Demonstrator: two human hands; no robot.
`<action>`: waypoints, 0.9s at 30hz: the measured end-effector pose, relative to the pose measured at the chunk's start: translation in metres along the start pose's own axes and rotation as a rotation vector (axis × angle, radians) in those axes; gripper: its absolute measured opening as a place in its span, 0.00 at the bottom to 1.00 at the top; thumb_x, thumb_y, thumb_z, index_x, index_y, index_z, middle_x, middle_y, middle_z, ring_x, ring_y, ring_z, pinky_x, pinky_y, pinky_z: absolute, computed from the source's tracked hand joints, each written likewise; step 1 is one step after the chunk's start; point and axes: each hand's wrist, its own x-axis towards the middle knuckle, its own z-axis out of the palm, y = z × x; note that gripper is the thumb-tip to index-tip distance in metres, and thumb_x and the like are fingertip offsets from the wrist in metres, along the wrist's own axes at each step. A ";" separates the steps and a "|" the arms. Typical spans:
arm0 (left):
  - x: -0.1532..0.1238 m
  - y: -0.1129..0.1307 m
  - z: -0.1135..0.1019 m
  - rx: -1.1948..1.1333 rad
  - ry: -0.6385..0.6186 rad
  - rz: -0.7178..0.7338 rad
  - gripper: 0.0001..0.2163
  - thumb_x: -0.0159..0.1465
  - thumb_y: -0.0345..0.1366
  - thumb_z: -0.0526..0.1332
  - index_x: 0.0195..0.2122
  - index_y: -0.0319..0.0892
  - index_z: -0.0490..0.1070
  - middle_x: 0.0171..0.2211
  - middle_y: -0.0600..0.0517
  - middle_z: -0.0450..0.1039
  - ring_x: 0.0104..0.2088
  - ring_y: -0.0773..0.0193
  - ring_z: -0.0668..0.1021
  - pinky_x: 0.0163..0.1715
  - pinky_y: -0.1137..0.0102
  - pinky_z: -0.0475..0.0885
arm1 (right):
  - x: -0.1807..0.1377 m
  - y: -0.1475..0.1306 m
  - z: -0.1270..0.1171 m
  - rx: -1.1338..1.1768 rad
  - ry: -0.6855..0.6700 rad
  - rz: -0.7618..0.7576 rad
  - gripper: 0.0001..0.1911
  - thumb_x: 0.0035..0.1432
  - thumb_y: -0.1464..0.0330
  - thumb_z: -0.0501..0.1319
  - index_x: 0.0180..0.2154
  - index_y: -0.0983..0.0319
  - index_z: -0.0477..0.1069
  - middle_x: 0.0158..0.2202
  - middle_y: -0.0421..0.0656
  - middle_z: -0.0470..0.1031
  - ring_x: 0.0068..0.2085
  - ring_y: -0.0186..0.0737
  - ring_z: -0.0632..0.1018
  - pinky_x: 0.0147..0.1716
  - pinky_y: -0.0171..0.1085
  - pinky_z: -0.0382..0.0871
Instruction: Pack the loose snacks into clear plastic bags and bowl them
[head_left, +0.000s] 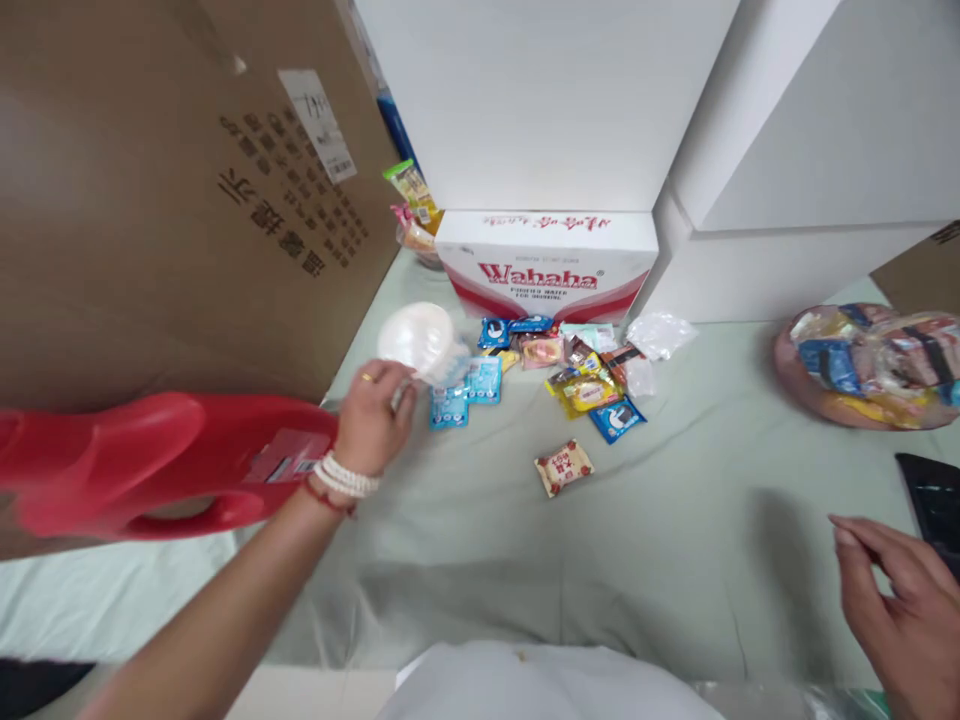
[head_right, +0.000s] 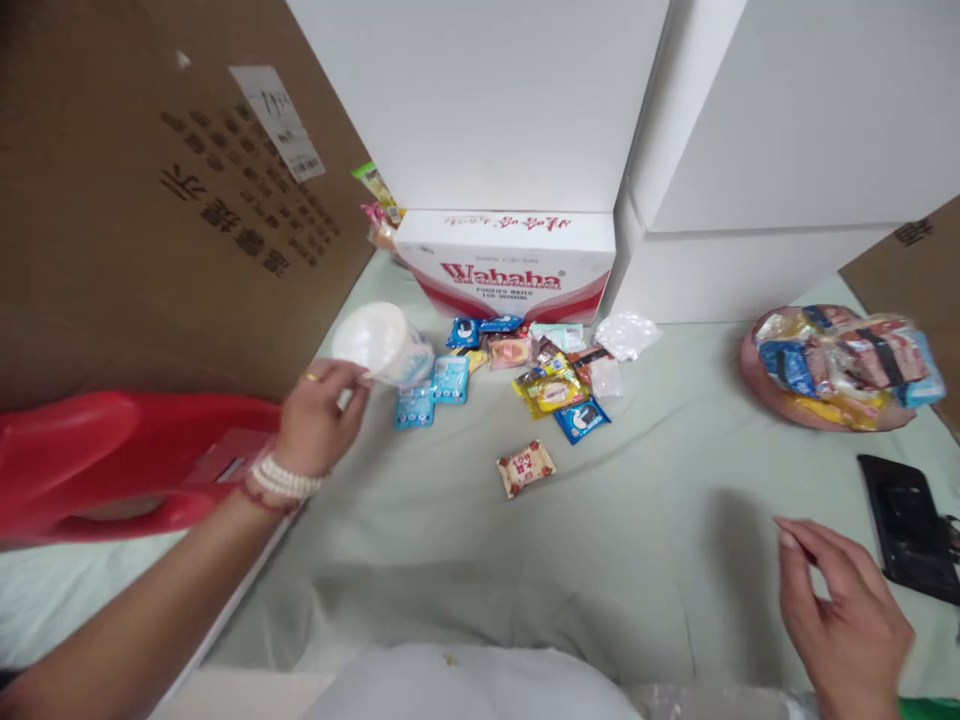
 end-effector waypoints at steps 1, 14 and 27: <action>-0.028 0.019 -0.002 -0.041 -0.041 0.055 0.07 0.70 0.35 0.59 0.42 0.40 0.75 0.42 0.47 0.76 0.46 0.58 0.78 0.50 0.62 0.76 | 0.004 -0.021 0.005 0.082 -0.082 -0.087 0.20 0.61 0.51 0.59 0.53 0.22 0.73 0.44 0.54 0.82 0.47 0.59 0.83 0.40 0.60 0.74; -0.147 0.103 0.038 -0.366 -0.237 0.445 0.18 0.67 0.20 0.51 0.52 0.41 0.73 0.46 0.42 0.76 0.43 0.59 0.76 0.44 0.61 0.79 | -0.030 -0.273 0.102 -0.139 -1.287 -1.071 0.16 0.65 0.76 0.57 0.53 0.71 0.74 0.50 0.60 0.78 0.49 0.52 0.81 0.46 0.44 0.78; -0.152 0.077 0.049 -0.412 -0.152 0.297 0.20 0.68 0.24 0.54 0.60 0.41 0.62 0.49 0.42 0.76 0.50 0.57 0.80 0.48 0.63 0.79 | -0.008 -0.212 0.047 0.634 -1.097 -0.704 0.17 0.63 0.69 0.61 0.54 0.55 0.75 0.51 0.48 0.74 0.50 0.45 0.78 0.49 0.44 0.75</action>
